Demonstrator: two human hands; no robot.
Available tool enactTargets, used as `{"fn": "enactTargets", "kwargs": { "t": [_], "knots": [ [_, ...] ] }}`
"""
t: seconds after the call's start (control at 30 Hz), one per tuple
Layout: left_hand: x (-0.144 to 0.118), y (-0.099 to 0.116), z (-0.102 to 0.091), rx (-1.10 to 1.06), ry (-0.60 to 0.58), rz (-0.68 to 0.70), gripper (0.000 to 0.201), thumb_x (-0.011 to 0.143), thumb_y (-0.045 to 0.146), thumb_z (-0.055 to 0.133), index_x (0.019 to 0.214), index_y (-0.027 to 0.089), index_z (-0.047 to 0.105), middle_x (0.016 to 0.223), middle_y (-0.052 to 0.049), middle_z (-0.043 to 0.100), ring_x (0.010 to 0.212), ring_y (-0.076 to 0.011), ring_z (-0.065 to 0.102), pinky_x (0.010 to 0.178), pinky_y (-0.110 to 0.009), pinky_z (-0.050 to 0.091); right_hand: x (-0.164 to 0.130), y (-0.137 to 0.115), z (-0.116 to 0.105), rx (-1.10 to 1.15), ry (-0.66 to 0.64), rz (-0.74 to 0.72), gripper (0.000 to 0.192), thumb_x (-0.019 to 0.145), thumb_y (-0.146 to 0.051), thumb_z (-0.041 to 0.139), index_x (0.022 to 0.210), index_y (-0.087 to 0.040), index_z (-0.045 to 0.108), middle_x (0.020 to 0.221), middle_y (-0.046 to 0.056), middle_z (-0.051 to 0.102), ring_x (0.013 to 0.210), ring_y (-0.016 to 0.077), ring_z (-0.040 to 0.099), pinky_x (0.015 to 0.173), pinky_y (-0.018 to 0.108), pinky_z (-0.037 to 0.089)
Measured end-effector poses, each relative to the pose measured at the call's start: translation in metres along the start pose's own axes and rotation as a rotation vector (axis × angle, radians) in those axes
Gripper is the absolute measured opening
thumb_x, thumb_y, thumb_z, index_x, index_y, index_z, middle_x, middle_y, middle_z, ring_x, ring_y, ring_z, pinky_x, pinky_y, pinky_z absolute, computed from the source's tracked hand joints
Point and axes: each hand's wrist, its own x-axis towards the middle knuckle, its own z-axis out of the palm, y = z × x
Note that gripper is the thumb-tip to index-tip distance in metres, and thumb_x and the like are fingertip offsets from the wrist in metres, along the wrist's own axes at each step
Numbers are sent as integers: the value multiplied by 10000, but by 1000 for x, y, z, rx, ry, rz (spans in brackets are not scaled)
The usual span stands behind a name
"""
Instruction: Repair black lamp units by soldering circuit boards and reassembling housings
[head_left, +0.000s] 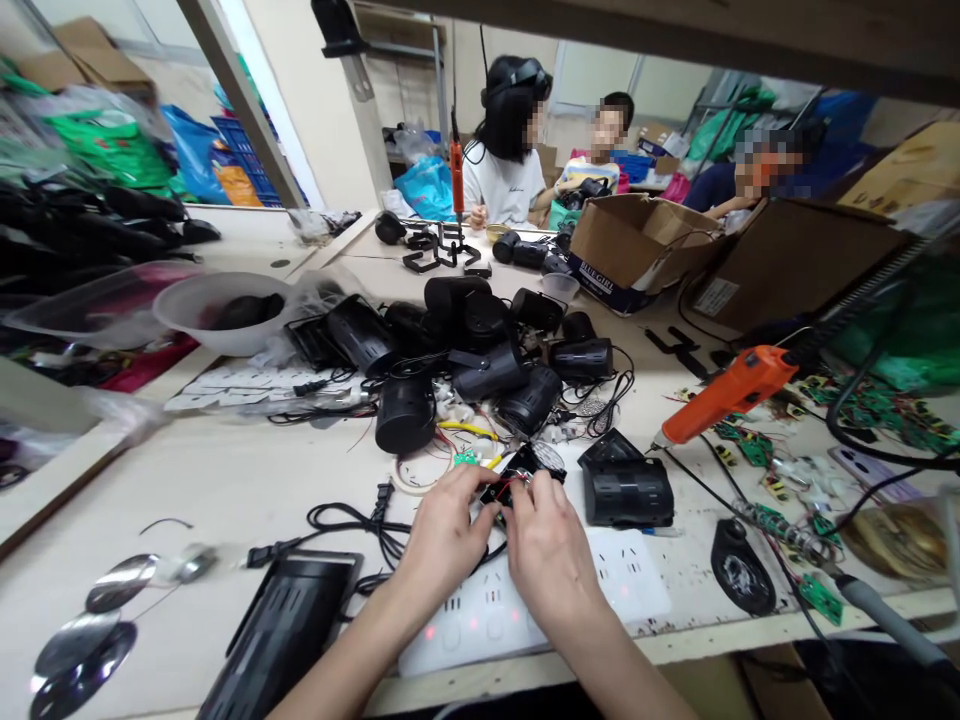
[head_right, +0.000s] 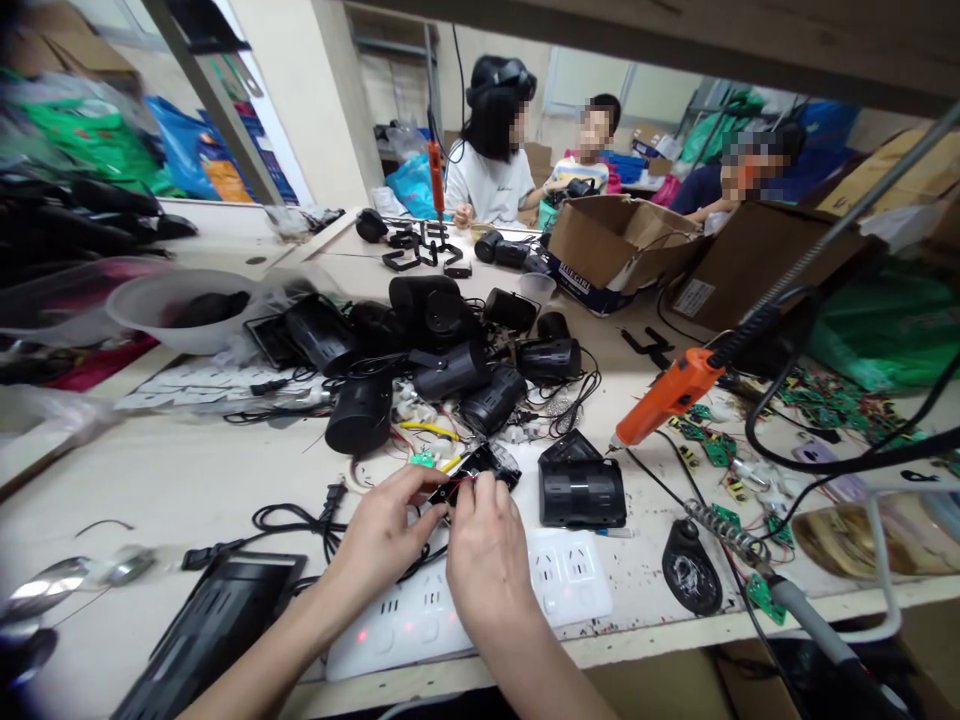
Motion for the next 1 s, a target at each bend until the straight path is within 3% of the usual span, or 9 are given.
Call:
{"fn": "enactTargets", "kwargs": {
  "t": [0.17,0.43,0.53,0.7,0.83,1.0],
  "knots": [
    [1,0,2,-50,30,2,207,792,95,568,976,174,623,914,-51,677,824,-196,645,759,-325,530,0,2,-1,147,-56,28,235,874,-57,473,1021,-103,650,895,110,525,805,270,564,690,420,544],
    [13,-1,5,2,44,20,186,814,36,521,852,191,616,823,-28,669,783,-183,640,703,-283,498,-3,6,2,305,-4,16,213,888,-61,424,914,-121,628,883,84,472,803,239,538,722,403,520],
    [16,-2,8,10,65,-4,164,796,34,544,841,186,588,780,-18,646,729,-175,625,656,-271,485,-2,10,2,294,-31,-44,226,890,-45,421,853,-142,622,889,77,457,797,221,518,696,359,507],
    [12,-2,5,36,44,24,153,802,48,537,763,178,607,745,-25,631,707,-180,614,655,-286,475,-1,14,-3,216,-138,-132,196,915,-68,469,920,-172,635,968,86,463,850,220,512,718,343,512],
    [5,-3,0,38,6,75,207,825,58,501,870,164,672,858,-60,661,812,-186,642,744,-295,511,-1,13,-6,201,-171,-128,56,913,-166,577,941,-171,625,1002,95,475,921,240,533,769,364,538],
    [2,-5,-2,62,-60,97,289,856,61,449,968,148,702,942,-85,657,876,-189,652,818,-305,531,-1,8,-8,96,-179,-146,73,905,-161,586,966,-166,627,995,105,488,893,261,548,720,393,556]
  ]
}}
